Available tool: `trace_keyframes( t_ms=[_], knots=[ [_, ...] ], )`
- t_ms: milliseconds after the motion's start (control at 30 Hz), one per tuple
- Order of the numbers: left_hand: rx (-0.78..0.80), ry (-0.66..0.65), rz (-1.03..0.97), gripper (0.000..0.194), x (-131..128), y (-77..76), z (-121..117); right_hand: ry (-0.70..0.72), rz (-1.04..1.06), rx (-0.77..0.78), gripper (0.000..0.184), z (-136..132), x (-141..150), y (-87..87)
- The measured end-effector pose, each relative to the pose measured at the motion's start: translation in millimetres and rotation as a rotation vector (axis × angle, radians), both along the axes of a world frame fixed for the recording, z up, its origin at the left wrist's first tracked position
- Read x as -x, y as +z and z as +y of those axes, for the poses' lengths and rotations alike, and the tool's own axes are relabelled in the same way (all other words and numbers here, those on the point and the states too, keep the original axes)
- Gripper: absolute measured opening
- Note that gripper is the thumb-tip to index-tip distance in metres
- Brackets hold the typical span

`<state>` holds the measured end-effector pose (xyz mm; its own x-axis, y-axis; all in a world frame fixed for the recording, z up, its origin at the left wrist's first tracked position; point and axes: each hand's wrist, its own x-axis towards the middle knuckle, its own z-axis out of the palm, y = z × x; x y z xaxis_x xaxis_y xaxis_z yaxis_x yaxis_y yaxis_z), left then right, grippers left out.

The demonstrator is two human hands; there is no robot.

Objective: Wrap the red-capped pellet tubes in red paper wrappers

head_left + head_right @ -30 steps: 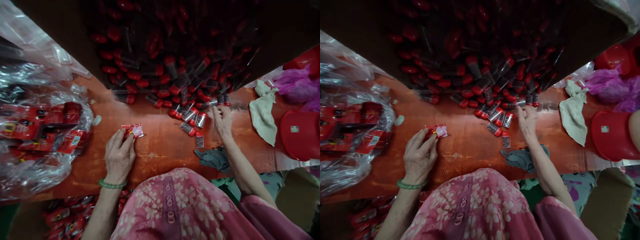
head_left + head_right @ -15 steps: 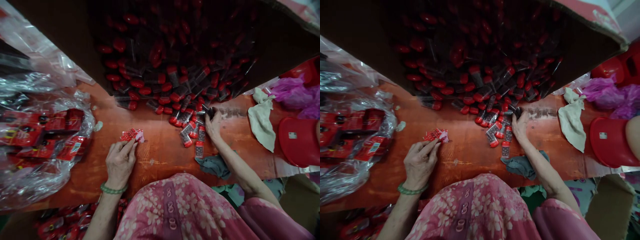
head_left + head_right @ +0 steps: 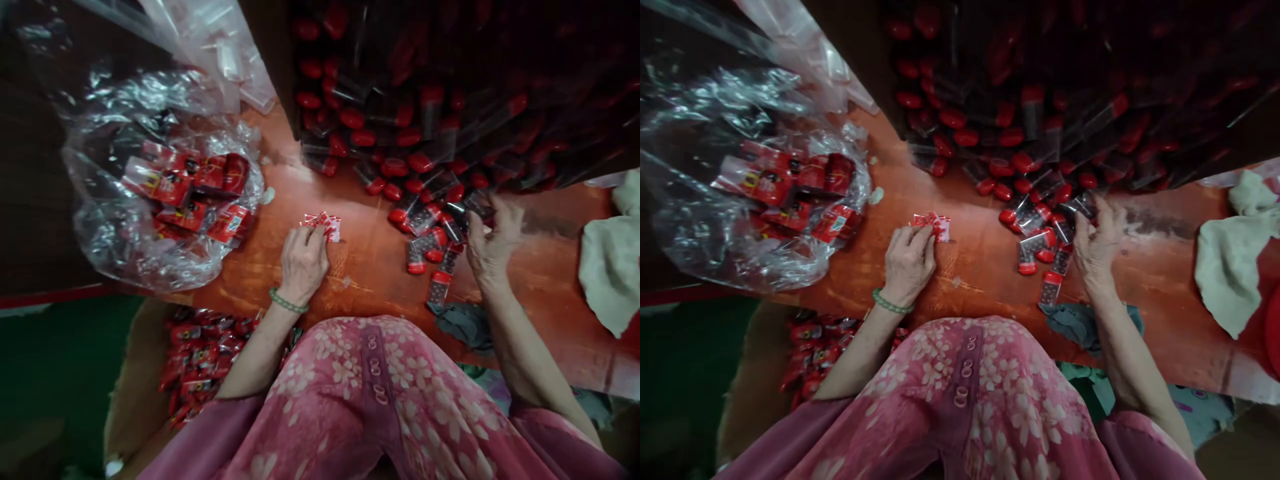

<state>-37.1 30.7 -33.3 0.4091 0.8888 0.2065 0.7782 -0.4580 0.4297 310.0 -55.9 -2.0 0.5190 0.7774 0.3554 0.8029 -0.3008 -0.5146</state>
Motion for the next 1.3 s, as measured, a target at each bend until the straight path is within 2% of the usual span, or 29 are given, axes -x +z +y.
trace_keyframes(
  t_ms=[67, 100, 133, 233, 300, 367, 433, 533, 700, 767, 833, 933, 1000, 1033, 1100, 1200, 1300],
  knots=[
    [0.020, 0.002, -0.053, 0.031, 2.5, 1.3, 1.0, 0.032, 0.057, -0.101, 0.042, -1.4, 6.2, 16.4],
    [0.012, 0.008, -0.070, 0.029, 4.1, 2.0, 1.4, 0.037, 0.094, -0.182, 0.038, -2.3, 12.2, 25.8],
    [-0.002, 0.015, -0.080, 0.027, 5.8, 2.6, 1.6, 0.079, 0.145, -0.199, 0.033, -3.4, 20.0, 35.5],
    [-0.043, 0.020, -0.073, 0.025, 10.2, 3.0, 0.7, 0.301, 0.244, -0.008, 0.019, -7.5, 51.7, 59.9],
    [-0.041, 0.002, -0.055, 0.026, 12.4, 2.3, -0.9, 0.595, 0.196, 0.181, 0.013, -10.1, 75.9, 66.7],
    [-0.014, -0.020, -0.053, 0.027, 14.2, 2.0, -2.5, 0.822, 0.035, 0.344, 0.014, -11.7, 98.5, 64.0],
    [0.022, -0.041, -0.074, 0.029, 15.9, 3.1, -2.8, 0.916, -0.185, 0.450, 0.021, -12.7, 116.7, 54.6],
    [0.068, -0.068, -0.129, 0.033, 18.5, 7.0, 0.0, 0.925, -0.277, 0.464, 0.032, -14.2, 133.6, 36.5],
    [0.170, -0.042, -0.233, 0.028, 21.1, 11.8, 8.2, 0.805, 0.015, 0.313, 0.024, -15.9, 143.3, 8.4],
    [0.209, -0.004, -0.307, 0.020, 21.4, 12.3, 10.1, 0.784, 0.202, 0.256, 0.020, -15.1, 146.6, -0.1],
    [0.222, 0.036, -0.410, 0.012, 21.4, 13.4, 10.3, 0.703, 0.459, 0.216, 0.021, -12.6, 150.5, -4.1],
    [0.207, 0.061, -0.551, 0.007, 21.1, 18.5, 7.6, 0.490, 0.937, 0.205, 0.032, -5.0, 154.6, 0.0],
    [0.189, 0.045, -0.611, 0.006, 20.7, 24.9, 4.6, 0.442, 1.134, 0.196, 0.042, 1.5, 154.0, 7.9],
    [0.185, 0.030, -0.628, 0.006, 20.5, 28.8, 2.8, 0.454, 1.151, 0.182, 0.048, 4.8, 152.6, 12.7],
    [0.194, -0.010, -0.646, 0.006, 20.1, 37.4, -0.6, 0.500, 1.044, 0.132, 0.054, 10.4, 148.3, 22.8],
    [0.229, -0.073, -0.665, 0.006, 19.7, 49.7, -5.3, 0.587, 0.736, 0.094, 0.046, 15.8, 141.8, 37.7],
    [0.247, -0.131, -0.679, 0.008, 19.2, 58.2, -9.1, 0.755, 0.504, 0.084, 0.035, 18.7, 140.1, 49.9]
  ],
)
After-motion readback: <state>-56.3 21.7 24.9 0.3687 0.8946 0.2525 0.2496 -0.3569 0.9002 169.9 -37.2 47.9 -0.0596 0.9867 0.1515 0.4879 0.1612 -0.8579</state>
